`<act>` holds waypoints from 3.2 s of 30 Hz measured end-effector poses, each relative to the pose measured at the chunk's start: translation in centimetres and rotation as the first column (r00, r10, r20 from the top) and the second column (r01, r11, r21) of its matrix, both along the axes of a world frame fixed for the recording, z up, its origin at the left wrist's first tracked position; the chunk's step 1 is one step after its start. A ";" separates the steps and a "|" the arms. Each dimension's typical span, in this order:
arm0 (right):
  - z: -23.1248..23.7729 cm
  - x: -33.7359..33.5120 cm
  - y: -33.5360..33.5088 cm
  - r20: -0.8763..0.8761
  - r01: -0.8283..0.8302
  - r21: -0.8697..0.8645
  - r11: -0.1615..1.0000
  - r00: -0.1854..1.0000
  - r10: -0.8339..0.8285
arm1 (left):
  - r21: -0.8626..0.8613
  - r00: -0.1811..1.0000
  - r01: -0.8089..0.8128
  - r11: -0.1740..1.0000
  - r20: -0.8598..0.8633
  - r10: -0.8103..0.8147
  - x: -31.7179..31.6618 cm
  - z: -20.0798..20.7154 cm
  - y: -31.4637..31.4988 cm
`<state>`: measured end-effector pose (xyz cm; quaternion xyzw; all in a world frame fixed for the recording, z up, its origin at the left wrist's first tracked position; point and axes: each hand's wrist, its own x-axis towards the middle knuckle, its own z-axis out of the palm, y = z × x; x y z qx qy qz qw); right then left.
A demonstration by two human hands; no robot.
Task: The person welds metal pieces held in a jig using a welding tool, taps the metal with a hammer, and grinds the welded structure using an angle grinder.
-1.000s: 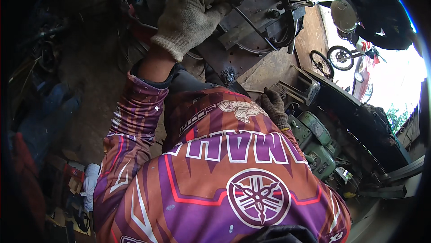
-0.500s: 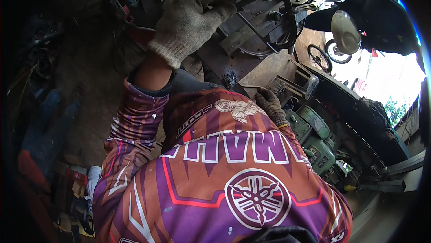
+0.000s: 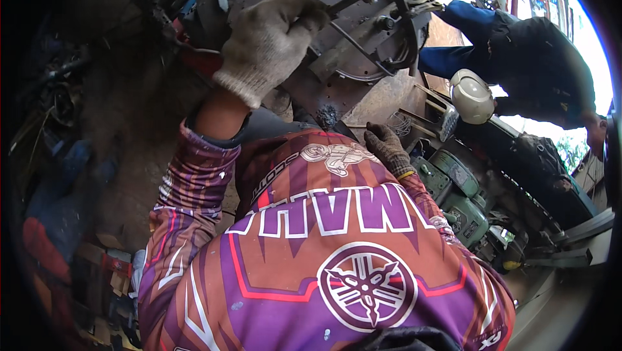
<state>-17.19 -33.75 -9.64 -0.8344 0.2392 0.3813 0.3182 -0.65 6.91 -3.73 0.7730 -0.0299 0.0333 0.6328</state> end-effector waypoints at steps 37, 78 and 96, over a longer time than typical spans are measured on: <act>3.2 13.7 8.9 0.767 -0.003 0.462 0.887 0.503 -0.398 | 0.382 0.890 -0.259 0.887 0.450 0.066 -4.5 0.5 2.9; -12.8 39.1 6.5 0.359 0.098 0.294 0.951 0.911 -0.204 | 0.056 0.633 -0.594 0.802 -0.583 0.510 -7.2 2.7 4.0; -21.0 59.6 15.2 0.287 -0.210 0.121 0.970 0.943 0.168 | 0.333 0.471 -0.612 0.717 -0.575 0.669 -5.3 6.0 4.7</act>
